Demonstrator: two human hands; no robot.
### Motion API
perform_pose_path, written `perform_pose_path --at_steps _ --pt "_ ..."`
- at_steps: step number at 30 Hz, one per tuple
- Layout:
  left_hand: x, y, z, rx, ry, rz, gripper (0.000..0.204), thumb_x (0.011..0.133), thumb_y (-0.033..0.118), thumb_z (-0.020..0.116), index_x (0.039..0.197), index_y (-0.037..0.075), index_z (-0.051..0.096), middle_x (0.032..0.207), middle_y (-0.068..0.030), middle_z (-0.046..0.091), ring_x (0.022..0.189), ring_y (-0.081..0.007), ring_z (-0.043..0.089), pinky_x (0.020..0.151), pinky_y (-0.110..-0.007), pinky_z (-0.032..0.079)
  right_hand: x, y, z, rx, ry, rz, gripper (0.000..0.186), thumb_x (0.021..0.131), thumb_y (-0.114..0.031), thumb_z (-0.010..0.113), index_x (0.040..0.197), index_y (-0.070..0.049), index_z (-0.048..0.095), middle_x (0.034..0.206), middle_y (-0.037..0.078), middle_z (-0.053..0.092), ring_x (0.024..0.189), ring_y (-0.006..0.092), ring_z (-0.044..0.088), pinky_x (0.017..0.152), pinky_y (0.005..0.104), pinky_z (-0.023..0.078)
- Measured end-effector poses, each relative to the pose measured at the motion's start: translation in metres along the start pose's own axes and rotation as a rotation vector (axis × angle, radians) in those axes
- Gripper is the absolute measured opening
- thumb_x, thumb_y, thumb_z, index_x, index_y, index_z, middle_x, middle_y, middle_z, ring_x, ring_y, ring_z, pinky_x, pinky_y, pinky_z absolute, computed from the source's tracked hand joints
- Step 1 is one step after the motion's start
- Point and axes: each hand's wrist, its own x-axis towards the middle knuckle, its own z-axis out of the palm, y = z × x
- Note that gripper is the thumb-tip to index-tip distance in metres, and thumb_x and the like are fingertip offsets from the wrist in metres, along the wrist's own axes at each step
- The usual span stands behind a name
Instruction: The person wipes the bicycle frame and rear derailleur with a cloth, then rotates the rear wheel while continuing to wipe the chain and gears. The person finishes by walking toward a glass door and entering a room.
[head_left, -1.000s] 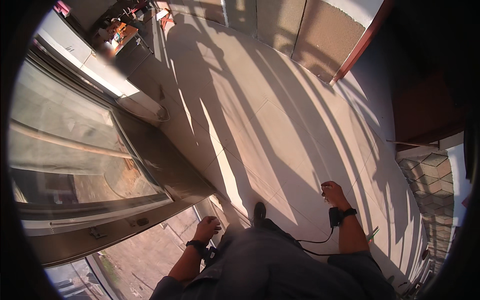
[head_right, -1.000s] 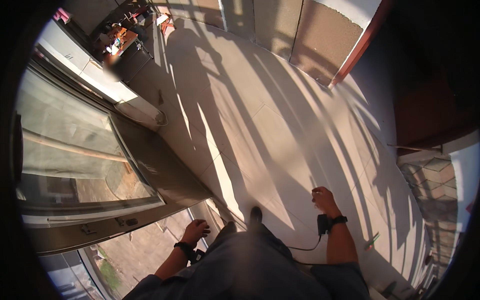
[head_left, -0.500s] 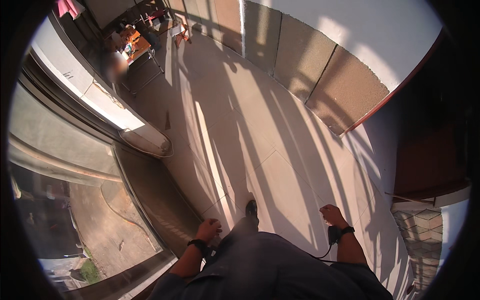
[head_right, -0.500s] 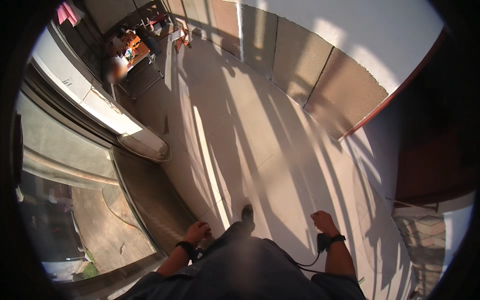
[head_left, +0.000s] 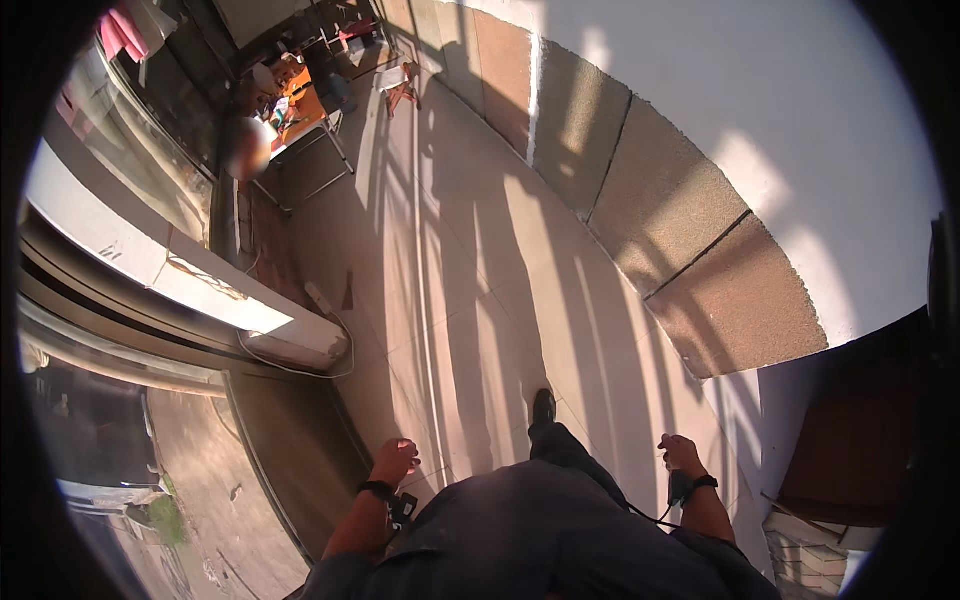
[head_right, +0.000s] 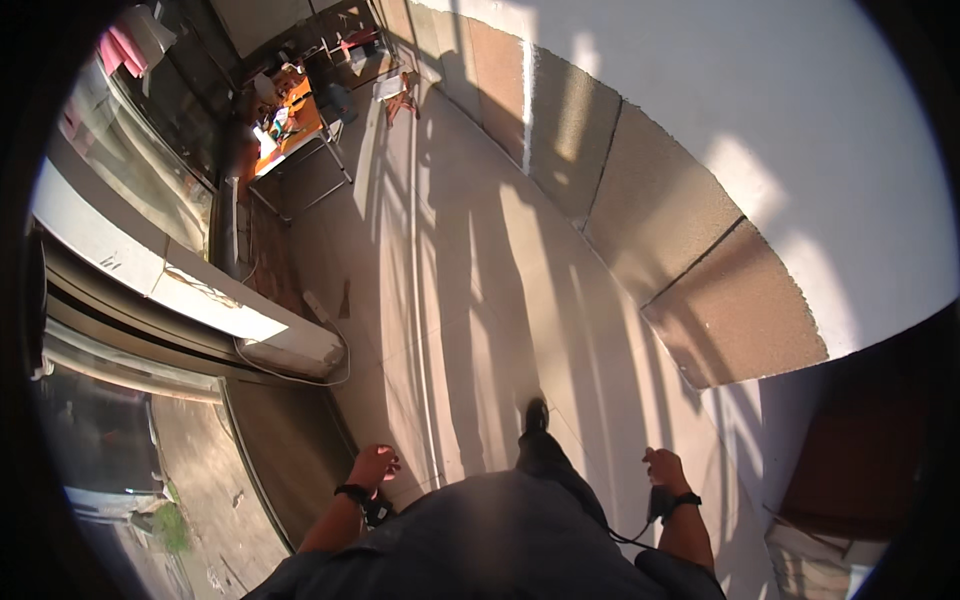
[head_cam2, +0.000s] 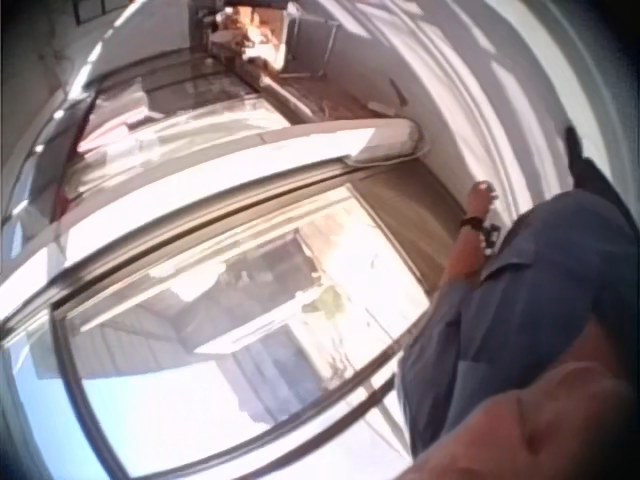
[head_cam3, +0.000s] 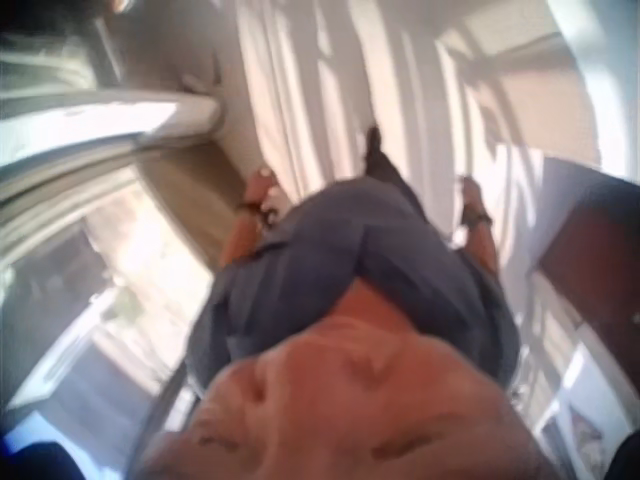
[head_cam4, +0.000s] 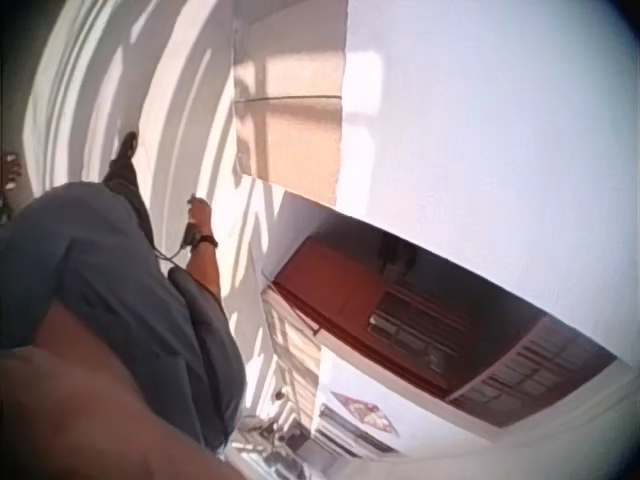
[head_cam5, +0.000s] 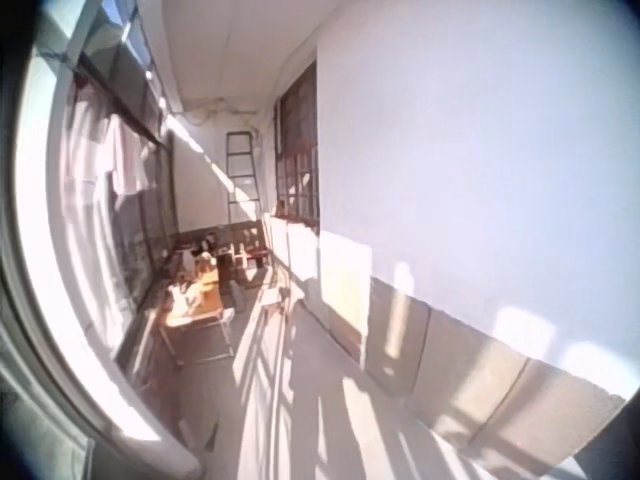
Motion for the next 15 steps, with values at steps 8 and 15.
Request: perform_pose_path --at_steps 8,15 --pt "0.067 0.106 0.024 -0.101 0.047 -0.113 0.028 0.098 0.02 0.057 0.111 -0.002 0.067 0.098 -0.0099 0.071 0.084 -0.0208 0.073 0.068 -0.032 0.055 0.126 -0.289 -0.011 -0.143 -0.067 -0.118 0.051 0.105 -0.048 0.053 0.086 -0.003 0.067 0.059 0.003 0.055 0.044 0.0126 0.048 0.042 0.0297 0.039" --pt "0.204 0.225 0.008 -0.105 0.041 -0.127 0.031 0.098 0.022 0.06 0.116 -0.002 0.065 0.099 -0.0107 0.072 0.083 -0.0212 0.074 0.071 -0.034 0.059 0.252 -0.482 0.036 -0.105 -0.18 -0.089 0.059 0.106 -0.054 0.047 0.085 -0.003 0.067 0.058 0.003 0.054 0.044 0.0117 0.047 0.04 0.0294 0.035"
